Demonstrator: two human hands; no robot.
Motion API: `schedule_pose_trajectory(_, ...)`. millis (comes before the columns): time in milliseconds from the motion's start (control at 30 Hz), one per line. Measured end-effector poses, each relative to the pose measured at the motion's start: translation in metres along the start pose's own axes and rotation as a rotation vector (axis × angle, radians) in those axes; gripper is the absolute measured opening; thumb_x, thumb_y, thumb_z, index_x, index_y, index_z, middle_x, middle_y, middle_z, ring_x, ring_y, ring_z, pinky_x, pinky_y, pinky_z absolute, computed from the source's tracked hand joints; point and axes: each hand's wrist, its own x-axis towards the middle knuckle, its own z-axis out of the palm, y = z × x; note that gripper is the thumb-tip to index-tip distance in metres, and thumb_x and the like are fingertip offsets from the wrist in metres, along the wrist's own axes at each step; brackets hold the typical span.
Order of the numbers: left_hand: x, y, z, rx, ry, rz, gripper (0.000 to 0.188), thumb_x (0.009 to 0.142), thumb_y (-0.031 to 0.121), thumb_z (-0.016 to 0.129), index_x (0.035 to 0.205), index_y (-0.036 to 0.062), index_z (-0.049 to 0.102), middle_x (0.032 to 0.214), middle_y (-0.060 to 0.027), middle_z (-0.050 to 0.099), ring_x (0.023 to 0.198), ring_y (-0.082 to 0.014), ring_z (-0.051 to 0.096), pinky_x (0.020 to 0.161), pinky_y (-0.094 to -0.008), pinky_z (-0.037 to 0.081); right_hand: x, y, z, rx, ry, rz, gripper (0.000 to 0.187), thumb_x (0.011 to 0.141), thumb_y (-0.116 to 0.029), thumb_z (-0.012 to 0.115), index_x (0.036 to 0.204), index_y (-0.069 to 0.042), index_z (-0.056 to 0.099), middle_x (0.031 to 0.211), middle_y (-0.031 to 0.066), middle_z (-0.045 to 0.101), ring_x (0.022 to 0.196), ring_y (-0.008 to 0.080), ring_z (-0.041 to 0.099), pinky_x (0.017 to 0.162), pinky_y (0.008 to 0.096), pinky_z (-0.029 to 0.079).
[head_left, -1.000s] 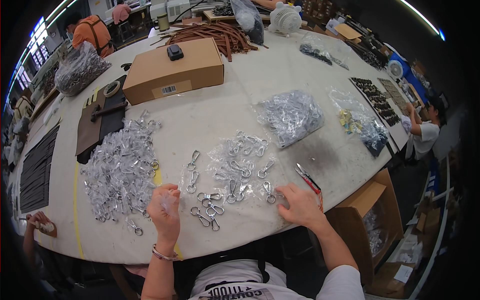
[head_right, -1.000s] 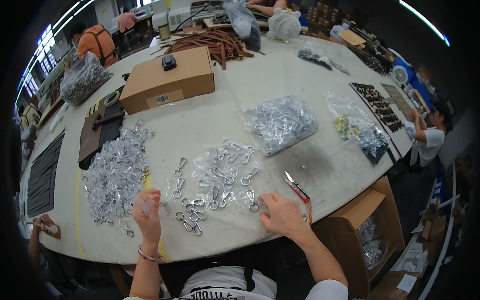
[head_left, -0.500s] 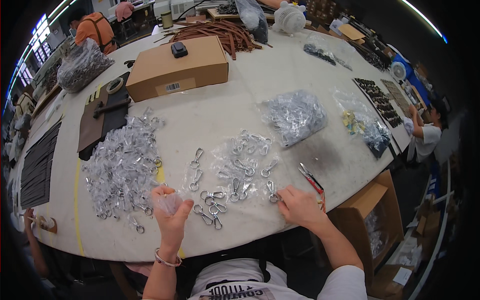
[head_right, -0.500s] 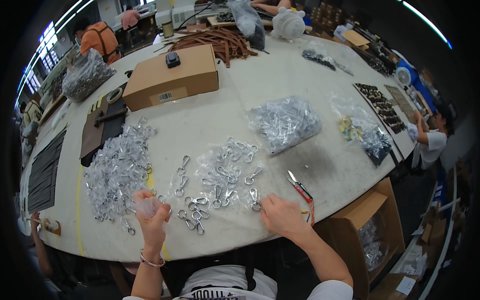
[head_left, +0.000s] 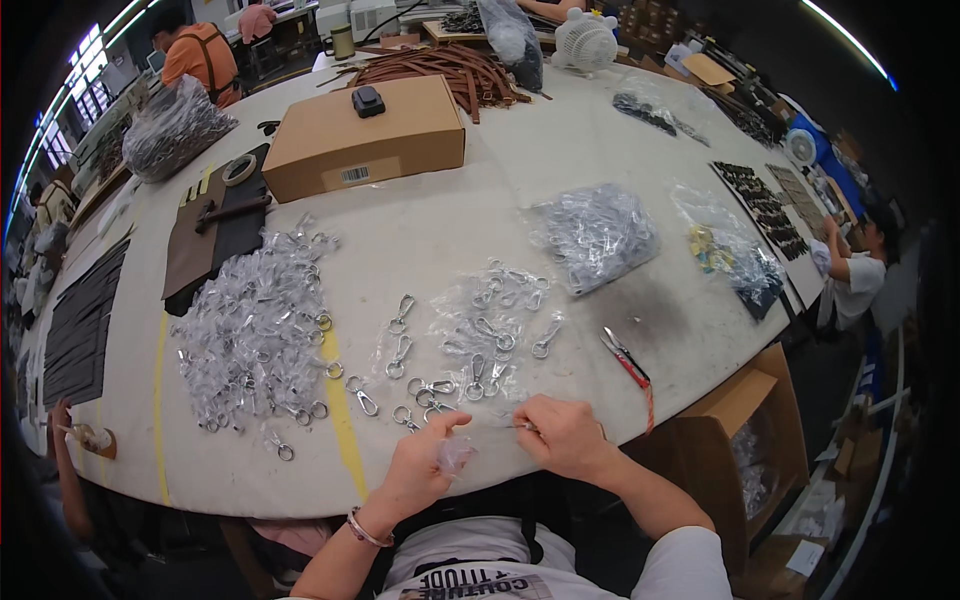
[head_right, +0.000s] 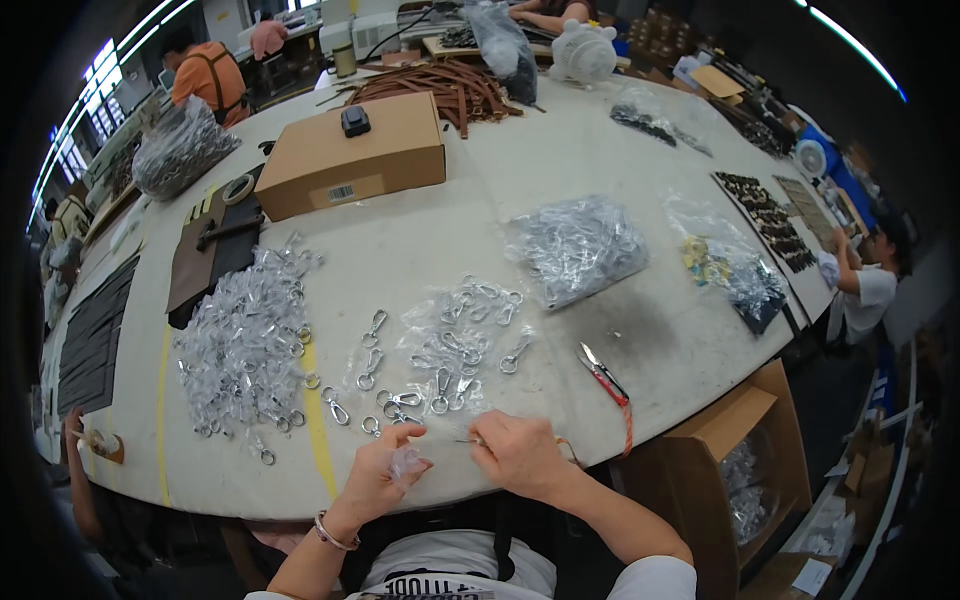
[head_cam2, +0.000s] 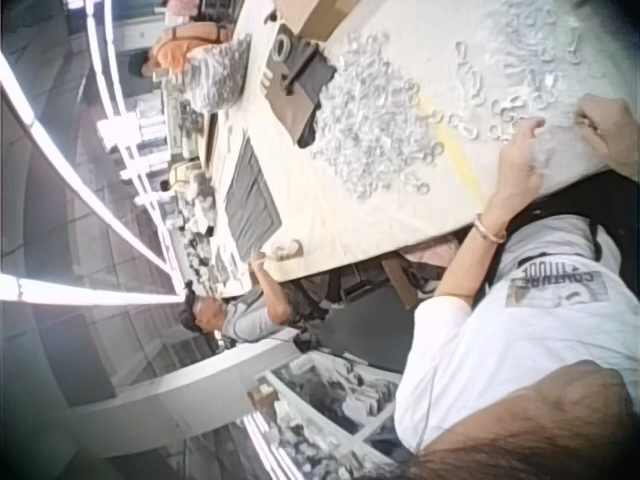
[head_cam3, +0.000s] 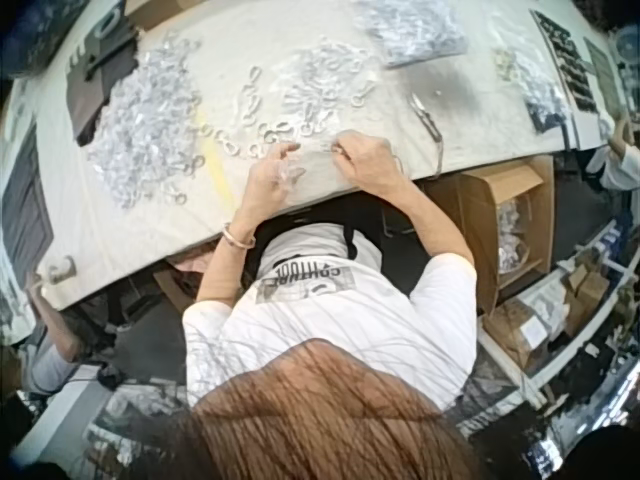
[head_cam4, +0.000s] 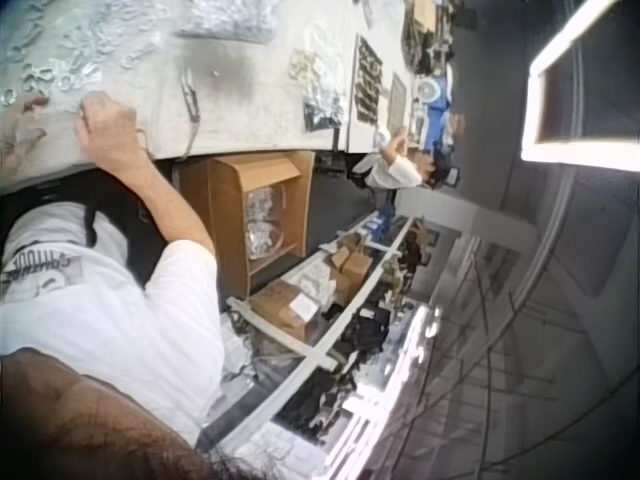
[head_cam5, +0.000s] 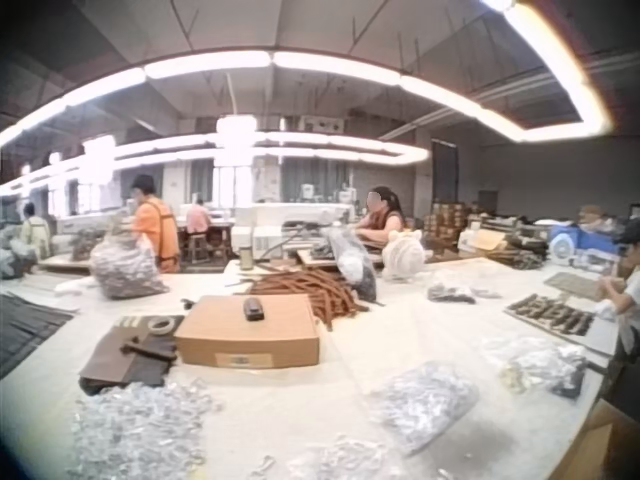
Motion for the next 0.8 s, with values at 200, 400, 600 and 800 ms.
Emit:
schedule_pose_trajectory(200,0.0,-0.023,0.001,0.063,0.057,0.162,0.019,0.068,0.001,0.062,0.085,0.0009,0.054,0.088,-0.015,0.058,0.072,-0.0253,0.058,0.062,-0.0303,0.046,0.009,-0.02,0.018,0.179,0.021,-0.085,0.012,0.069,-0.005,0.058,0.081,-0.004,0.055,0.068,0.0094,0.056,0.058,0.0233,0.057,0.05,0.0308,0.044)
schedule_pose_trajectory(400,0.005,-0.019,-0.026,-0.127,0.489,0.105,0.005,0.075,-0.003,0.052,0.079,0.0006,0.05,0.076,-0.0122,0.059,0.072,-0.0234,0.058,0.065,-0.032,0.046,0.024,0.032,-0.005,-0.134,0.164,0.302,0.024,0.077,-0.018,0.057,0.095,-0.003,0.056,0.079,0.0127,0.061,0.069,0.0252,0.061,0.058,0.0351,0.047)
schedule_pose_trajectory(600,0.012,-0.022,-0.04,-0.909,0.461,-0.012,0.014,0.076,0.001,0.05,0.087,0.0044,0.043,0.072,-0.0087,0.057,0.069,-0.0183,0.056,0.07,-0.0371,0.048,0.041,0.114,-0.029,0.122,0.157,0.564,0.03,0.074,-0.022,0.061,0.093,0.0,0.057,0.071,0.0126,0.06,0.065,0.0212,0.059,0.059,0.0328,0.044)
schedule_pose_trajectory(800,0.013,-0.012,-0.047,-1.001,0.468,-0.173,0.018,0.076,0.001,0.053,0.092,0.003,0.045,0.068,-0.003,0.051,0.061,-0.0142,0.053,0.064,-0.0371,0.049,0.037,0.108,-0.034,0.607,0.076,0.604,0.013,0.075,-0.014,0.057,0.079,-0.001,0.056,0.06,0.0047,0.056,0.055,0.0084,0.051,0.046,0.023,0.036)
